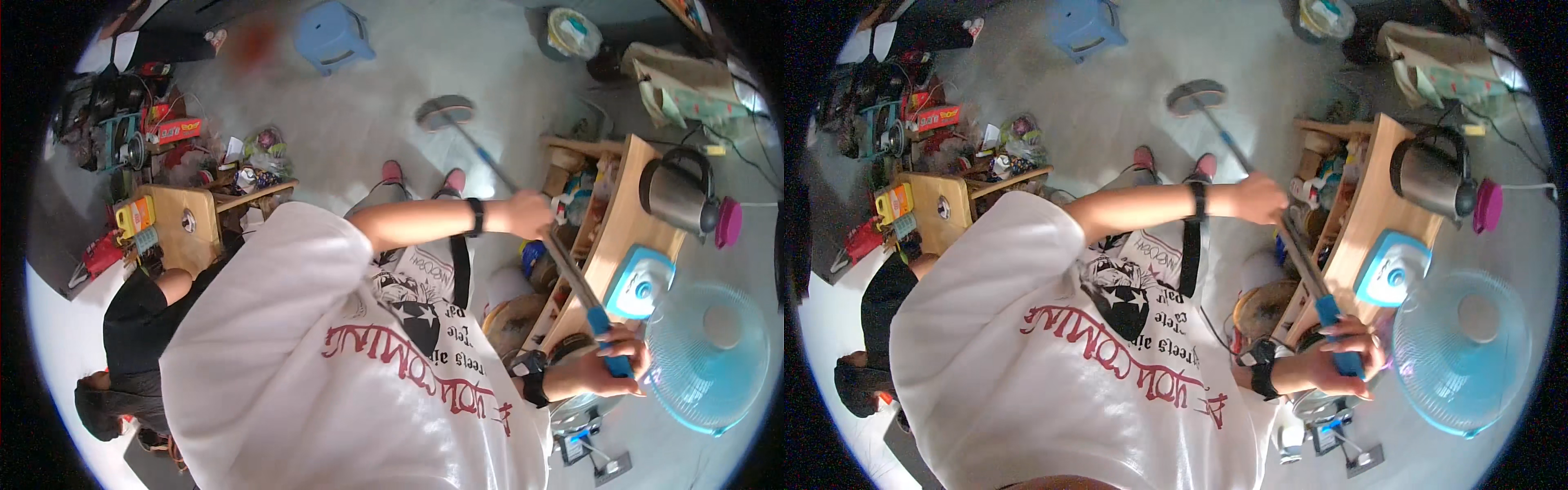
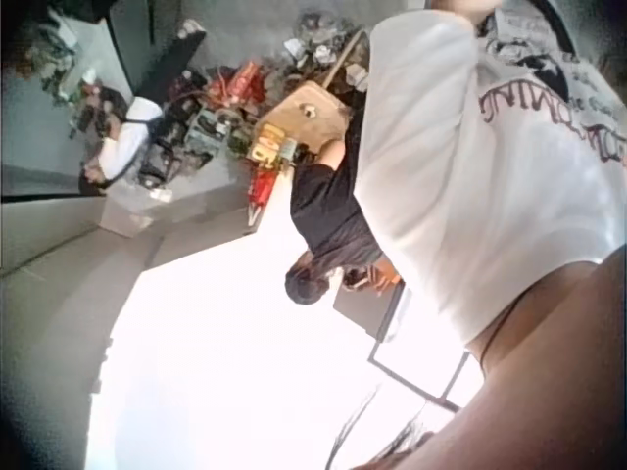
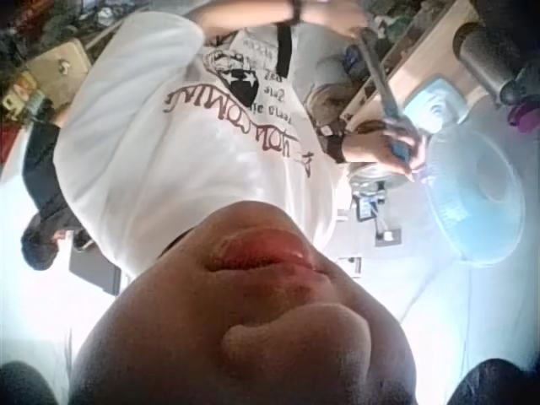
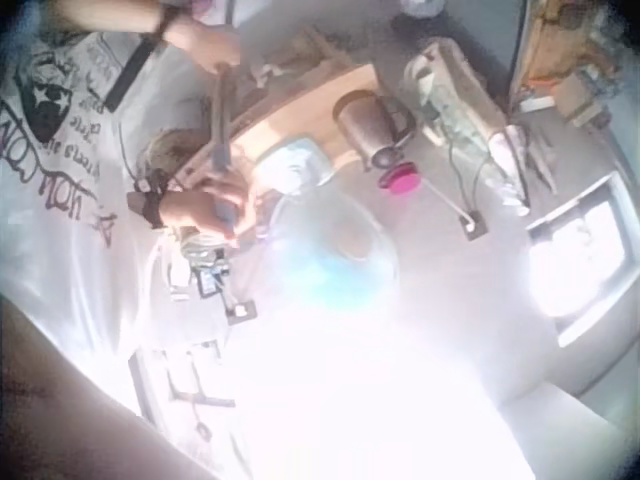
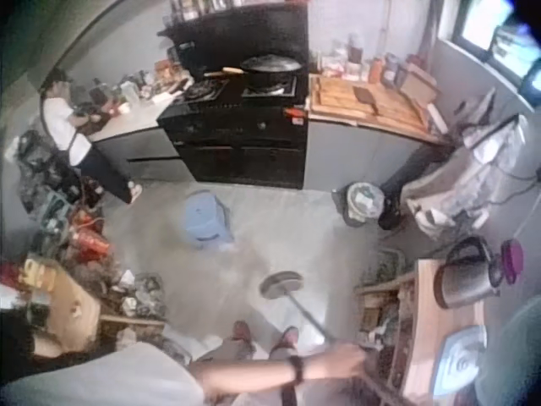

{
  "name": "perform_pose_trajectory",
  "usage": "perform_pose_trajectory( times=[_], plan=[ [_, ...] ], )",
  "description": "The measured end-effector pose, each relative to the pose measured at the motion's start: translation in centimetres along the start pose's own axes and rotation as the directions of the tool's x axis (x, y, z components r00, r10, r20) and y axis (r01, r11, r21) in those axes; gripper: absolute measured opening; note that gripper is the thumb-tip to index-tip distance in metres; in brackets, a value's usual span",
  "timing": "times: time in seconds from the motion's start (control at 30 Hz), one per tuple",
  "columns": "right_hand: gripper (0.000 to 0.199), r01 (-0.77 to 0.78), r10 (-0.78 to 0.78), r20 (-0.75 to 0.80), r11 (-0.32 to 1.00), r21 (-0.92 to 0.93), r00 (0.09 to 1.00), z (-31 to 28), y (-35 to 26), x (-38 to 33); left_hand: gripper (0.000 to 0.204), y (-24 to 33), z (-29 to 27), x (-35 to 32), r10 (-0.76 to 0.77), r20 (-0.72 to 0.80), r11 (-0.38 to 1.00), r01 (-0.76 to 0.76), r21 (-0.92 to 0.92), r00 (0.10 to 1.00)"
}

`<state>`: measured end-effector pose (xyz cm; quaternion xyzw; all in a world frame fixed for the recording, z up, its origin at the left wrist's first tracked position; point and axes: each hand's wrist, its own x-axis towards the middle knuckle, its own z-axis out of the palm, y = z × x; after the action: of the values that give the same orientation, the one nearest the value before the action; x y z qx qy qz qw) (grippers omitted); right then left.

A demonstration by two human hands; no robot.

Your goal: The person mops the floor using a mop.

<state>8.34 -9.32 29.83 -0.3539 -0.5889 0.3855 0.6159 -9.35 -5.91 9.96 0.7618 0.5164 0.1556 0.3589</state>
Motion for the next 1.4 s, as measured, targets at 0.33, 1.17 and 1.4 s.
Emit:
perform_pose_trajectory(
  times=[0.33, 1.17, 1.4],
  plan=[
    [0.052, 0.18, -0.248, -0.292, 0.953, -0.243, 0.924, -5.6, -0.3, -3.4, 0.027, 6.7, 6.9, 4.6, 0.106, 0.145, 0.993, -0.099, -0.057, 0.984],
    [0.02, -0.324, -0.068, 0.817, 0.897, 0.301, 0.573, 25.9, 8.0, -18.1, 0.03, -26.6, -2.6, -36.5, -0.623, -0.232, 0.767, 0.642, 0.01, 0.747],
    [0.019, -0.437, 0.39, 0.398, 0.899, 0.029, 0.83, 3.9, 4.9, -17.1, 0.032, -11.1, 7.1, -20.8, -0.39, -0.085, 0.907, 0.398, 0.139, 0.917]
  ],
)
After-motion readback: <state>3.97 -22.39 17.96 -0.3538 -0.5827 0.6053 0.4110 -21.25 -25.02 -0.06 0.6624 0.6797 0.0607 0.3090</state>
